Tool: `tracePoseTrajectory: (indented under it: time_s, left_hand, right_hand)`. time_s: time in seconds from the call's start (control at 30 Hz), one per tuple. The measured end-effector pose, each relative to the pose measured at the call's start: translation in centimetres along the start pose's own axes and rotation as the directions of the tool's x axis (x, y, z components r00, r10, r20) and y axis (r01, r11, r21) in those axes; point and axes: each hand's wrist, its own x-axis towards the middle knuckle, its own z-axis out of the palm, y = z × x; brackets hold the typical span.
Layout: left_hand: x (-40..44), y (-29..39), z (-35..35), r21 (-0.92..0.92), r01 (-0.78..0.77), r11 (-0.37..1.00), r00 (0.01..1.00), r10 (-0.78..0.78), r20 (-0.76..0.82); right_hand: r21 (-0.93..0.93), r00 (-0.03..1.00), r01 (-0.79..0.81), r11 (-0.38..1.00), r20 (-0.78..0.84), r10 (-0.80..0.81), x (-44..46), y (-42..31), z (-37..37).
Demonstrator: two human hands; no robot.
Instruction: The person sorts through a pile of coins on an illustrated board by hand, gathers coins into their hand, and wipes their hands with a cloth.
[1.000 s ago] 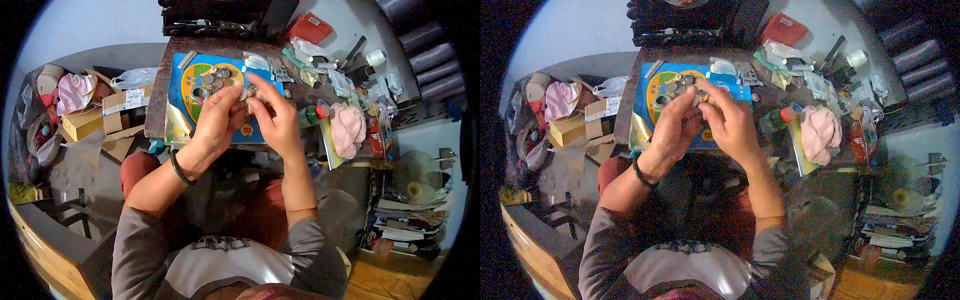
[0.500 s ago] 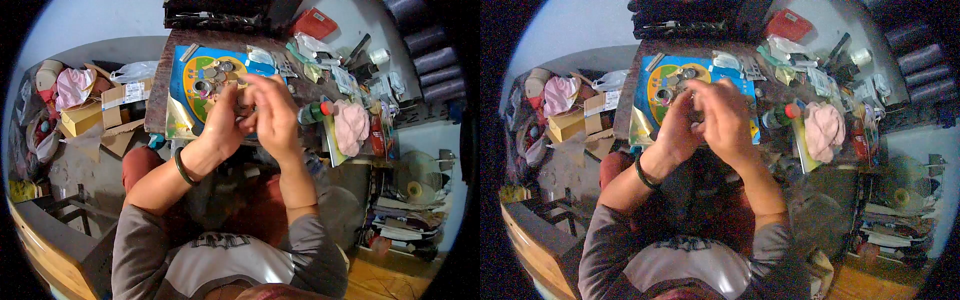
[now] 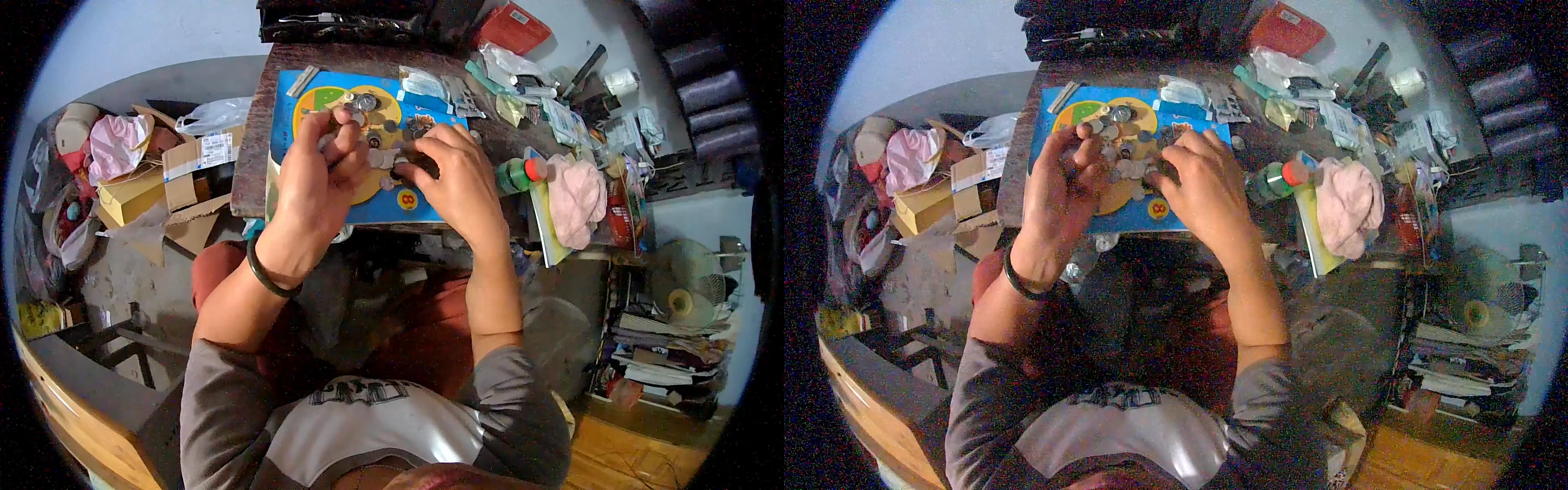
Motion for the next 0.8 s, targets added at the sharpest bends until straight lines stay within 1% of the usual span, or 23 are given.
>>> tracePoseTrajectory:
  time_s: [0.07,0.1,0.17,0.23,0.3,0.37,0.4,0.47,0.57,0.63,0.67,0.77,0.8]
  left_hand:
    - [-0.7,-0.4,0.7,0.011,0.042,0.999,0.996,-0.042,-0.073]
    - [-1.1,-0.6,1.0,0.017,0.063,0.998,0.992,-0.061,-0.110]
    - [-1.1,-0.9,0.2,0.049,0.090,0.995,0.996,-0.089,-0.029]
    - [-0.9,-1.5,-0.6,0.054,0.117,0.992,0.992,-0.119,0.033]
    - [-0.8,-1.9,-0.9,0.032,0.141,0.990,0.986,-0.143,0.082]
    - [-1.2,-1.9,-0.2,0.105,0.121,0.987,0.991,-0.127,0.051]
    - [-1.3,-1.9,0.1,0.141,0.112,0.984,0.992,-0.119,0.038]
    - [-1.2,-2.1,0.1,0.155,0.111,0.982,0.991,-0.120,0.051]
    - [-1.4,-2.1,0.8,0.223,0.107,0.969,0.992,-0.120,0.045]
    - [-1.4,-2.2,0.9,0.255,0.103,0.961,0.992,-0.118,0.046]
    - [-1.3,-2.3,0.8,0.258,0.099,0.961,0.992,-0.117,0.054]
    - [-1.4,-2.5,1.0,0.261,0.053,0.964,0.996,-0.069,0.053]
    - [-1.4,-2.6,1.1,0.261,0.032,0.965,0.998,-0.046,0.046]
  right_hand:
    - [0.002,0.999,-0.028,1.000,0.030,0.028,0.0,0.0,0.0]
    - [0.013,1.000,-0.025,1.000,0.019,0.025,0.1,0.1,0.1]
    - [0.036,1.000,-0.017,0.999,-0.005,0.017,0.3,0.3,0.5]
    - [0.222,0.995,-0.096,0.970,0.001,0.098,0.4,0.8,1.0]
    - [0.393,0.986,-0.159,0.905,0.018,0.165,0.5,1.4,1.4]
    - [0.545,0.975,-0.208,0.812,0.044,0.219,0.4,2.0,1.2]
    - [0.596,0.974,-0.212,0.774,0.060,0.221,0.5,2.0,1.2]
    - [0.691,0.971,-0.221,0.689,0.091,0.221,0.5,2.0,1.1]
    - [0.760,0.945,-0.299,0.577,0.154,0.287,0.5,1.2,0.6]
    - [0.627,0.992,-0.061,0.776,-0.048,0.118,0.8,2.3,0.9]
    - [0.531,0.991,0.061,0.845,-0.135,0.014,0.9,2.7,1.0]
    - [0.330,0.996,0.017,0.944,-0.083,0.011,0.7,2.6,0.8]
    - [0.451,0.992,-0.074,0.890,-0.055,0.110,0.5,2.4,0.9]
